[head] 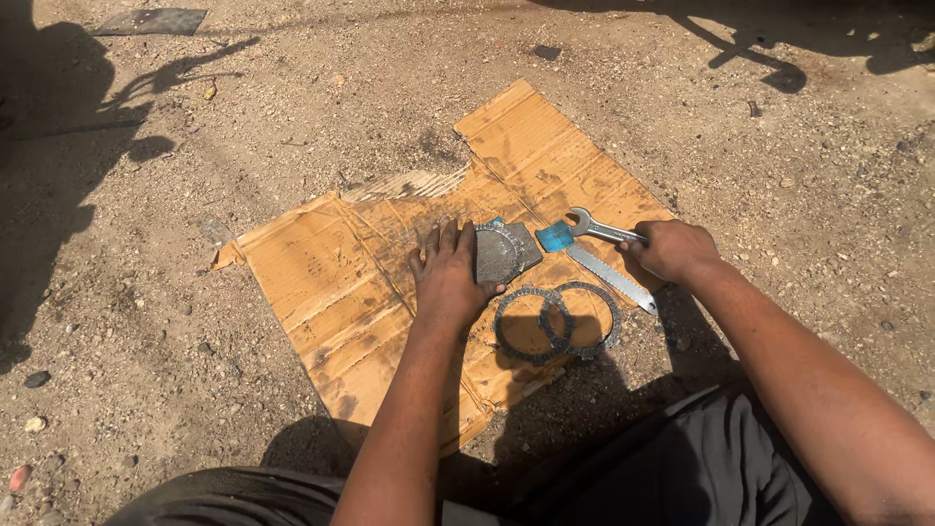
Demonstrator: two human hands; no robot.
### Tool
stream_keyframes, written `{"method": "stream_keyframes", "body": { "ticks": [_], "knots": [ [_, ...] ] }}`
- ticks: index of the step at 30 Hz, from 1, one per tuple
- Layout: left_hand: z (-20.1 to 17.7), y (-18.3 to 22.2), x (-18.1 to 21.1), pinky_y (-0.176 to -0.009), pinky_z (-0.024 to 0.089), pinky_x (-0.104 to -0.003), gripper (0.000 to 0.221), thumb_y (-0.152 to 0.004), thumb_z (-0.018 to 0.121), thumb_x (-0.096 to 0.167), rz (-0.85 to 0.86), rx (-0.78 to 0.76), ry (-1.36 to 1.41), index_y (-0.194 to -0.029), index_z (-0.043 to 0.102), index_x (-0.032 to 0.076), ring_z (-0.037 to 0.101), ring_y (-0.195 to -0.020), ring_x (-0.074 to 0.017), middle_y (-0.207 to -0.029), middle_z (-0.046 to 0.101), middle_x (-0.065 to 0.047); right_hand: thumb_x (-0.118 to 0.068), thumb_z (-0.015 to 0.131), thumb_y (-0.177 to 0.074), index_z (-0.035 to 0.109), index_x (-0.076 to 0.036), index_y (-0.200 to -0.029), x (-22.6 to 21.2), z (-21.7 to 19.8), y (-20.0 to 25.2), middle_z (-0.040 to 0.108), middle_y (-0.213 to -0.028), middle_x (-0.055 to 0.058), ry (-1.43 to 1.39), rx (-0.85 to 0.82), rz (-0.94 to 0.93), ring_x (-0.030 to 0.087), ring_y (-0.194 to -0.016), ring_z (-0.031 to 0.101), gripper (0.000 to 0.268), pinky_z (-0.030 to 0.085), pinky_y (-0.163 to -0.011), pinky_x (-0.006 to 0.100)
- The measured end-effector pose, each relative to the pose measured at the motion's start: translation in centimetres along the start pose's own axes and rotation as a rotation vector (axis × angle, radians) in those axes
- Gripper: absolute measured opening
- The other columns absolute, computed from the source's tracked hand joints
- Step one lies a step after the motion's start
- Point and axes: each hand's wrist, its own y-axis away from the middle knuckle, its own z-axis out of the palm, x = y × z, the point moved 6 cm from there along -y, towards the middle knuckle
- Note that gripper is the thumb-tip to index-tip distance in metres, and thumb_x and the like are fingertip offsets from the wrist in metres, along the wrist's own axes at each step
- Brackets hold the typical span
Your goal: The person uses a wrench to tighten or loosen bolts on a clutch component while holding it by hand over a piece of cardboard on the ground.
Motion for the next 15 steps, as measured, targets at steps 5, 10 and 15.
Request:
{"method": "stream_keyframes", "body": {
  "ticks": [5,10,15],
  "knots": [
    [2.9,-0.7,0.2,-0.122,0.015,-0.061,0.113,-0.069,0.091,0.049,0.026,0.038,0.114,-0.158,0.031,0.016,0.021,-0.154,-0.0319,-0.168,0.022,-0.014,-0.052,0.055,-0.101,0.072,-0.023,-0.112,0.5,-0.7,0.6,0.075,-0.096,0.007,-0.065,0.074,0.031,0.025,-0.096,0.072,0.036,0.056,-0.086,0.044],
    [3.7,-1.2,-0.5,-0.12,0.015,-0.067,0.119,-0.065,0.093,0.052,-0.03,0.068,0.192,-0.16,0.03,0.016,0.021,-0.154,-0.0354,-0.165,0.027,-0.015,-0.041,0.058,-0.098,0.07,-0.021,-0.113,-2.9,-3.4,1.2,0.076,-0.098,0.007,-0.266,0.242,-0.166,0.029,-0.096,0.071,0.028,0.054,-0.085,0.049],
    [2.9,-1.7,-1.0,-0.121,0.016,-0.066,0.136,-0.052,0.096,0.059,-0.081,0.123,0.196,-0.159,0.029,0.01,0.027,-0.15,-0.0388,-0.16,0.034,-0.017,-0.047,0.057,-0.099,0.068,-0.021,-0.113,-7.6,-1.8,2.3,0.074,-0.095,0.01,-0.078,0.044,-0.275,0.031,-0.094,0.07,0.032,0.054,-0.084,0.049]
  ]
}}
